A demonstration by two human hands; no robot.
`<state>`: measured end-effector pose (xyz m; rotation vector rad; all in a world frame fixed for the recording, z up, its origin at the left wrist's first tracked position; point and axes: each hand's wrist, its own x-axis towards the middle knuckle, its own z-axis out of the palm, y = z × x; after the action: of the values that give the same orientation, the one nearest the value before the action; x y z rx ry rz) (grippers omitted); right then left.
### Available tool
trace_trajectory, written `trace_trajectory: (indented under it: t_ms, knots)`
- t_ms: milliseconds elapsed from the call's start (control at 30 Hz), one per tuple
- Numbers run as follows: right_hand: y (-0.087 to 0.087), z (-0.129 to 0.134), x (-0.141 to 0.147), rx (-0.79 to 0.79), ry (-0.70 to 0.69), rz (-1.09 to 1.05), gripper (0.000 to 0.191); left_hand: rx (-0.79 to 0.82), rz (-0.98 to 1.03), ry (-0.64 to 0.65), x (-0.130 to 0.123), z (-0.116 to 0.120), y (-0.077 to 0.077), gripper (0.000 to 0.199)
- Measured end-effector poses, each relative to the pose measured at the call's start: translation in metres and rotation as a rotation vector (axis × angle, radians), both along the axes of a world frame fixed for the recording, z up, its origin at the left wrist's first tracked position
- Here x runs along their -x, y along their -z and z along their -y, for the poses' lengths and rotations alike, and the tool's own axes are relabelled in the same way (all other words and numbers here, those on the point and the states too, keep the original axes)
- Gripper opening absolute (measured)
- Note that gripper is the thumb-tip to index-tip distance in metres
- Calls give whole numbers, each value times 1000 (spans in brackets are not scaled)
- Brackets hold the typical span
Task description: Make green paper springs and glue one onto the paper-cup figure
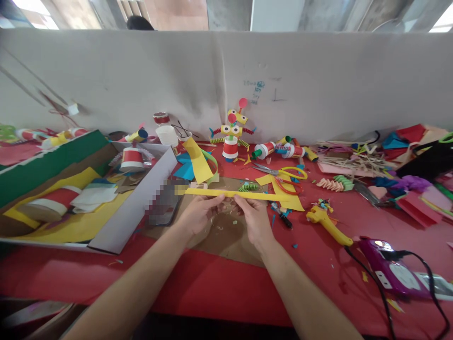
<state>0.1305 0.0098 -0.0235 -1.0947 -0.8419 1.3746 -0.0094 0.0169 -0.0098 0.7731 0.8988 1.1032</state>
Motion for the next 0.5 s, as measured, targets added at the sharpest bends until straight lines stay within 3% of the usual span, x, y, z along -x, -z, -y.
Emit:
trace_trajectory:
  t_ms: [167, 500]
  knots:
    - [0, 1, 3, 20, 7, -23, 18, 33, -63, -117, -3, -1, 4, 19]
    - [-14, -22, -35, 6, 307, -231, 18, 90, 4, -278, 26, -17, -11, 13]
